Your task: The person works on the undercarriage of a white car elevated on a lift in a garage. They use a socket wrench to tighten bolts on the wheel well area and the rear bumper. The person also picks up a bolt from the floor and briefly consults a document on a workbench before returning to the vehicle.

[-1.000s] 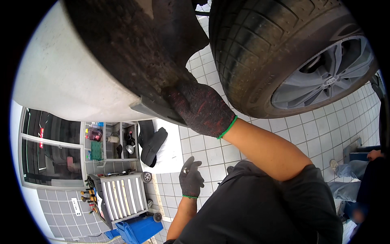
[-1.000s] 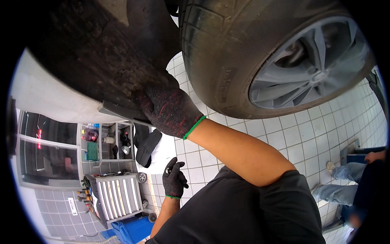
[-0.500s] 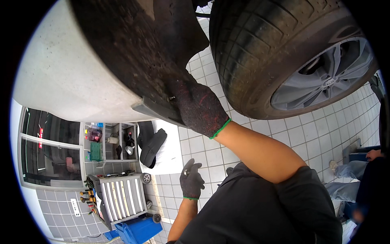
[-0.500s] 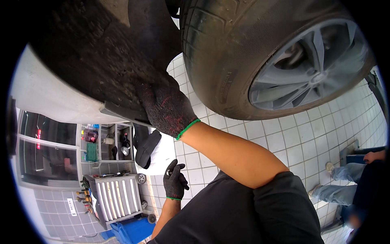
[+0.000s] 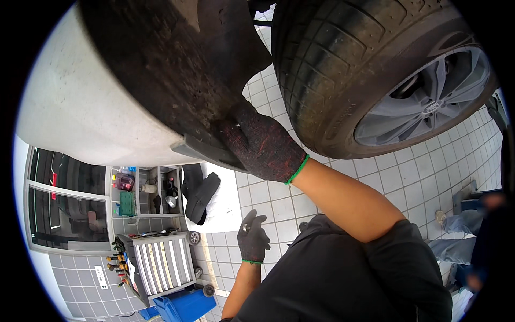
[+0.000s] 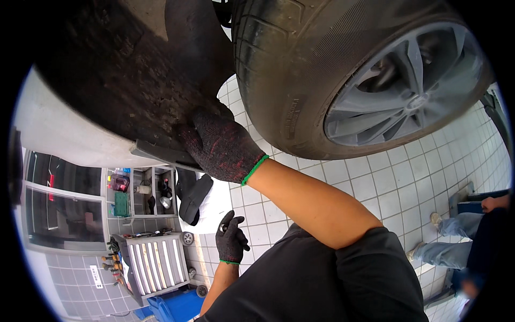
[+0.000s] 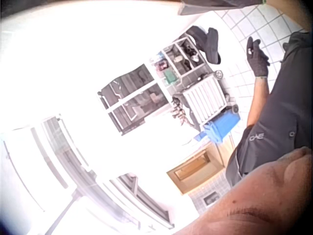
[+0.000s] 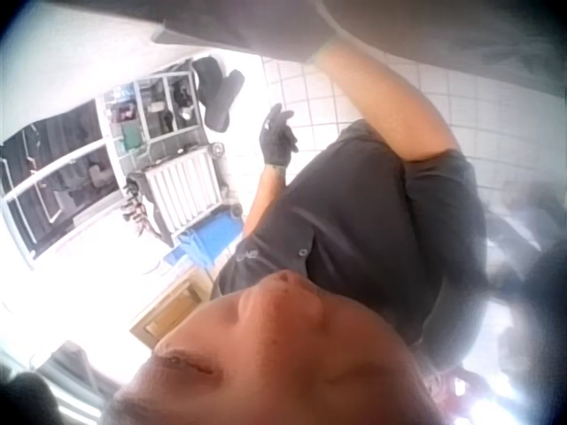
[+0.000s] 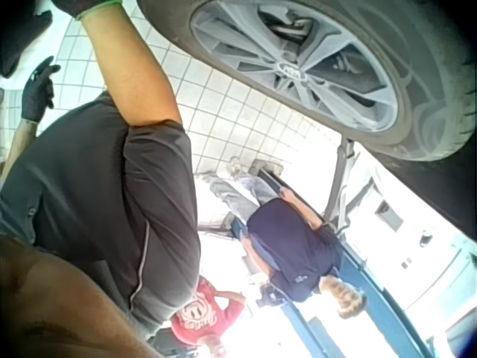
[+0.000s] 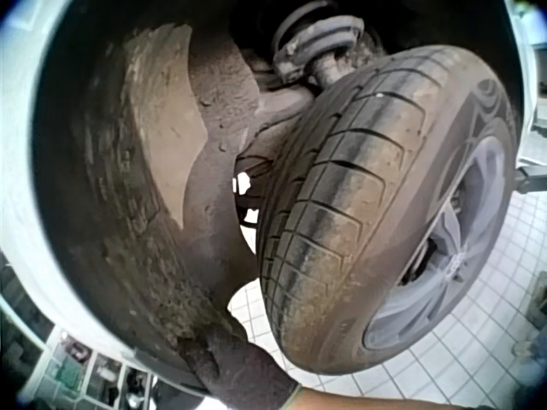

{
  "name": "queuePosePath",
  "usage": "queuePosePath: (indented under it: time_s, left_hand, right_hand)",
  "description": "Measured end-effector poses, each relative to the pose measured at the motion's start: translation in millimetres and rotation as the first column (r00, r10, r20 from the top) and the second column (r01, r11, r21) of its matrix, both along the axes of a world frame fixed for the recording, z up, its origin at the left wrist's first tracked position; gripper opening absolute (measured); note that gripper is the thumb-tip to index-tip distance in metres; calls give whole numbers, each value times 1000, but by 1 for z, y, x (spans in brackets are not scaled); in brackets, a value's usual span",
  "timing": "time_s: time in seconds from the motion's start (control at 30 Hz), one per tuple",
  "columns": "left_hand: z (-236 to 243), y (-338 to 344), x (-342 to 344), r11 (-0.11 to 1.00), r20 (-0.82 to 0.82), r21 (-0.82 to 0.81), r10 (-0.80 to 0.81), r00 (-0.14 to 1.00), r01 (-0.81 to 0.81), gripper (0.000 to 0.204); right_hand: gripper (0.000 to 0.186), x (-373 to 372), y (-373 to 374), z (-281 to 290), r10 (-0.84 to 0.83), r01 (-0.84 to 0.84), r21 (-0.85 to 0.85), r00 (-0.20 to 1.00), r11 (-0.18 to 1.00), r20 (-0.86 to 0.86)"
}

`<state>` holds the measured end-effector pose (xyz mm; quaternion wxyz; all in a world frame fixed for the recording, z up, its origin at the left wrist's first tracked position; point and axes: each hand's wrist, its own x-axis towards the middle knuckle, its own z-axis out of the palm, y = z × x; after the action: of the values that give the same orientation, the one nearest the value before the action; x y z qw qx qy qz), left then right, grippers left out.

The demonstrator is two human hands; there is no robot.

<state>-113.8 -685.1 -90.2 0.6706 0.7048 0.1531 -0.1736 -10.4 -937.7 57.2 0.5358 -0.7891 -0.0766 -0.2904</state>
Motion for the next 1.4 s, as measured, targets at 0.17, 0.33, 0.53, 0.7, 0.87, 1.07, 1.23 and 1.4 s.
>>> queuePosePath:
  time_s: [0.17, 0.33, 0.53, 0.7, 0.87, 1.07, 1.23, 1.4]
  left_hand:
    - [0, 0, 0, 1000, 2, -1, 8, 1000, -8, 54]
    - [-3, 3, -1, 1000, 9, 1, 10, 1000, -10, 55]
    - [5, -4, -3, 999, 8, 29, 44, 999, -44, 55]
    - [9, -10, -3, 997, 14, 48, 54, 998, -54, 55]
    - [8, -9, -3, 998, 23, 39, 46, 999, -47, 55]
    - [9, -10, -1, 997, 10, 29, 68, 998, -68, 57]
    - [-2, 2, 3, 1000, 5, 24, -5, 1000, 5, 58]
    - [2, -2, 6, 1000, 3, 24, 11, 1000, -11, 58]
  right_hand:
    - [42, 9, 5, -22, -157, 202, -393, 977, 897, 143]
    - [40, 11, 2, -19, -89, 188, -355, 957, 916, 278]
    - [36, 2, 3, -10, 18, -14, -59, 998, 998, 56]
    - [38, 10, 4, -22, -92, 133, -343, 987, 930, 133]
    - [42, 3, 5, -20, -56, 108, -190, 963, 976, 262]
    - [32, 11, 1, -21, -42, 81, -216, 983, 973, 181]
    - [31, 5, 2, -16, -4, 13, -170, 999, 985, 54]
    - [28, 4, 4, -17, 41, -52, 145, 996, 988, 76]
